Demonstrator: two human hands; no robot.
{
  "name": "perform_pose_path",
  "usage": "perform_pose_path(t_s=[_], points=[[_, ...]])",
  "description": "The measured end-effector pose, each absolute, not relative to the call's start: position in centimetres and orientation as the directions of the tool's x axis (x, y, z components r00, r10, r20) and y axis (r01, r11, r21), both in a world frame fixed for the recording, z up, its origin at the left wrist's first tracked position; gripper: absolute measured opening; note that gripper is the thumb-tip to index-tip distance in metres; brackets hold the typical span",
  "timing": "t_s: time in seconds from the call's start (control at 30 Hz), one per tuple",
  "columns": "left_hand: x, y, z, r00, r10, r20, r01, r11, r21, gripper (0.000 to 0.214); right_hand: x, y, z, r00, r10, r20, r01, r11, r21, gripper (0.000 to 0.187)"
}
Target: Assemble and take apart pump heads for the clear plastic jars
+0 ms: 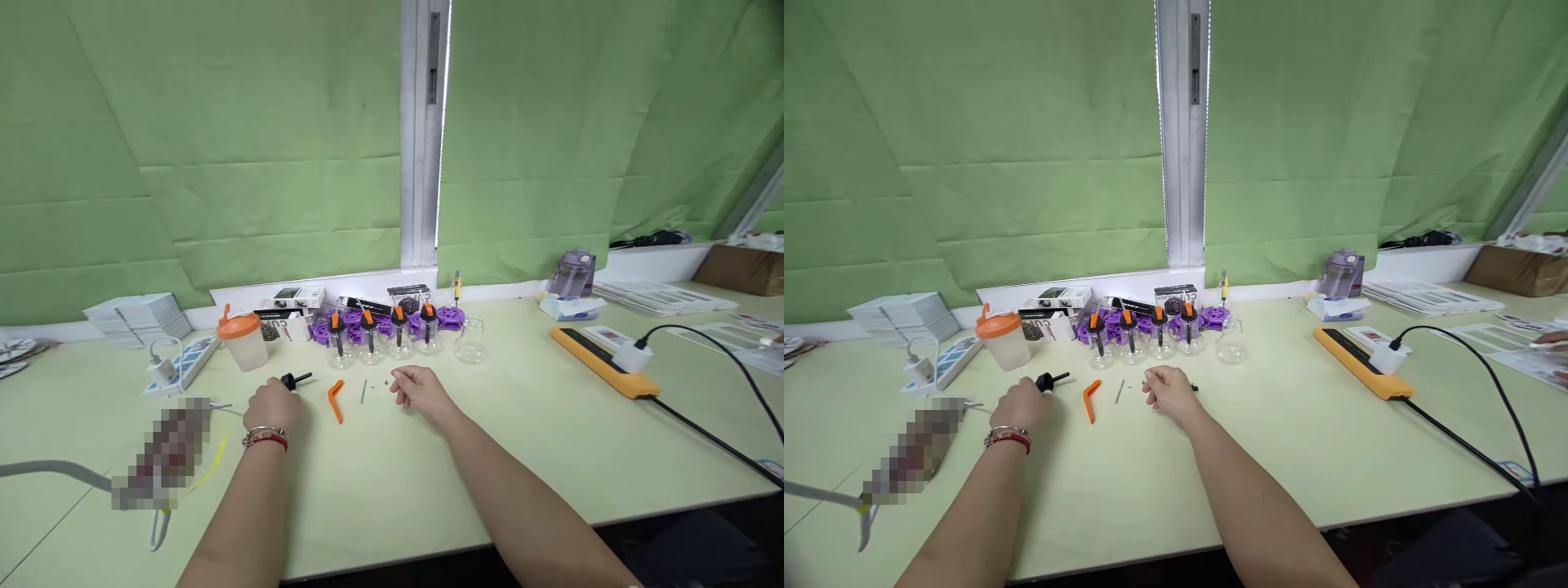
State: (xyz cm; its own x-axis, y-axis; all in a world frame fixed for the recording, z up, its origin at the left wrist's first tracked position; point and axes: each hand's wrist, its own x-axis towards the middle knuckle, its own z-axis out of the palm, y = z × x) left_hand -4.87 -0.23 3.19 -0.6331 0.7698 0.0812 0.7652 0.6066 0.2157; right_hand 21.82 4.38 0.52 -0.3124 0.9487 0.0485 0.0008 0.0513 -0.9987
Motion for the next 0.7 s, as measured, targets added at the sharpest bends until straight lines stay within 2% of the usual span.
perform_pose_path(t_s=[0.07, 0.17, 0.27, 0.37, 0.53, 0.7], points=[[-4.9, -0.2, 4.6, -0.575, 0.795, 0.194, 0.817, 0.546, 0.184, 0.038, 21.9, 4.4, 0.6, -0.316, 0.947, 0.047, 0.006, 0.052, -0.999, 0.022], [-6.3, 0.2, 6.1, -0.478, 0.846, 0.239, 0.879, 0.458, 0.134, 0.045, 22.0, 4.6, 0.5, -0.313, 0.949, 0.045, 0.019, 0.053, -0.998, 0.021], [-8.7, 0.9, 5.6, -0.206, 0.966, 0.159, 0.978, 0.198, 0.065, 0.064, 22.0, 4.9, 0.2, -0.323, 0.945, 0.045, 0.036, 0.06, -0.998, 0.021], [-10.4, 1.4, 3.7, -0.008, 1.0, 0.03, 0.999, 0.006, 0.051, 0.071, 22.0, 5.0, -0.2, -0.35, 0.935, 0.054, 0.051, 0.077, -0.996, 0.023], [-11.0, 0.9, 2.5, -0.061, 0.998, -0.004, 0.998, 0.061, 0.005, 0.069, 22.0, 4.9, -0.2, -0.37, 0.927, 0.066, 0.077, 0.102, -0.992, 0.024], [-10.4, 0.2, 3.6, -0.256, 0.966, -0.046, 0.965, 0.252, -0.074, 0.042, 22.0, 4.8, 0.1, -0.364, 0.93, 0.045, 0.094, 0.085, -0.992, 0.022]])
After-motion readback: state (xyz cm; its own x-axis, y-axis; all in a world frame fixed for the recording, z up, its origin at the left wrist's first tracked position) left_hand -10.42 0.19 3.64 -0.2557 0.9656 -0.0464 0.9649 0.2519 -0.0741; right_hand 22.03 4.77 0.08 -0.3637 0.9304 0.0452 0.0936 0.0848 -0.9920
